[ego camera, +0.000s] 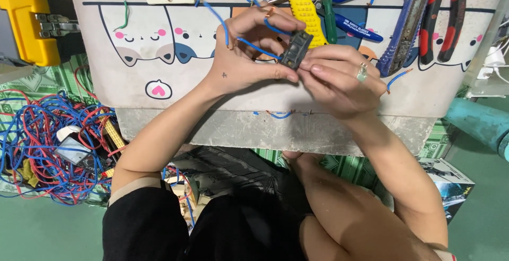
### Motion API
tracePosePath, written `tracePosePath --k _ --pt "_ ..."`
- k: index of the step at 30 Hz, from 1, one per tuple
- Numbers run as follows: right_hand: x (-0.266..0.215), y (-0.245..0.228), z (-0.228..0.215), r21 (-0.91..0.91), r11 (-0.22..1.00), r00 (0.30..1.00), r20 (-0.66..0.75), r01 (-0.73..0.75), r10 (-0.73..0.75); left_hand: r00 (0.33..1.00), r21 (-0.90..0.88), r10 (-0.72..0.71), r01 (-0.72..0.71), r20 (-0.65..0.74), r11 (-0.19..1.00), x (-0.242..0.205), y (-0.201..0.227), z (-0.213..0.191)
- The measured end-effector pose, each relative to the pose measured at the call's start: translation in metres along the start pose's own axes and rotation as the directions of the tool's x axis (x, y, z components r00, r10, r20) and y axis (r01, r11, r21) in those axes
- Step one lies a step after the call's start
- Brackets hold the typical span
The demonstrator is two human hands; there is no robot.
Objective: The person uses a screwdriver to tighten a screw on a black electrical component. They then pick up a white electrical socket and connect blue wires to its terminals, securing them with the screwdriver.
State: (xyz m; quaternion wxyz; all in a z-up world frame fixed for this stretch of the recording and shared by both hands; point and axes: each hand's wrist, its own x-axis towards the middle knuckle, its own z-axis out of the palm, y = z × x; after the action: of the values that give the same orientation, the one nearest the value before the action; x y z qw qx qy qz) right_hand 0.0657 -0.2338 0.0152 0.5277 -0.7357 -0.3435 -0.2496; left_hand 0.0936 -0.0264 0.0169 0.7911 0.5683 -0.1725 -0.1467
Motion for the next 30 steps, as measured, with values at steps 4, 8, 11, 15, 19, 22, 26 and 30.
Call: tracePosePath --k 4,8,11,15,19,22,26,30 --pt "-0.008 0.005 0.0 0.018 0.999 0.999 -0.032 0.04 -0.039 0.999 -0.039 -0.03 0.031 0.021 0.999 -0.003 -0.003 0.0" --pt "-0.022 0.017 -0.009 -0.034 0.999 1.0 0.002 -0.023 0.023 0.987 -0.05 0.026 -0.018 0.158 0.999 0.003 -0.004 -0.011" --pt "-0.014 0.016 -0.007 0.009 0.999 0.998 0.041 -0.041 0.041 0.966 0.004 -0.006 0.005 0.259 1.0 0.008 0.008 -0.013" --pt "0.002 0.008 -0.005 -0.181 0.976 0.987 0.13 0.12 -0.097 0.98 0.009 -0.053 0.053 0.192 0.999 0.007 0.008 -0.011" --pt "0.0 0.007 -0.006 -0.227 0.973 0.996 0.089 0.03 -0.01 0.996 -0.088 -0.04 0.047 0.085 0.995 0.0 0.001 -0.003" --pt "-0.002 0.008 -0.007 -0.25 0.968 0.998 0.068 0.007 0.011 0.983 0.155 0.182 -0.185 0.038 0.97 0.006 0.007 0.005" --pt "0.002 0.011 -0.002 -0.237 0.971 0.999 0.033 0.017 -0.009 0.906 0.366 0.412 -0.419 0.1 0.831 0.012 0.004 0.004" --pt "0.001 0.012 -0.001 -0.198 0.98 1.0 0.006 -0.013 0.015 0.922 0.387 0.38 -0.375 0.067 0.842 0.007 0.0 0.003"
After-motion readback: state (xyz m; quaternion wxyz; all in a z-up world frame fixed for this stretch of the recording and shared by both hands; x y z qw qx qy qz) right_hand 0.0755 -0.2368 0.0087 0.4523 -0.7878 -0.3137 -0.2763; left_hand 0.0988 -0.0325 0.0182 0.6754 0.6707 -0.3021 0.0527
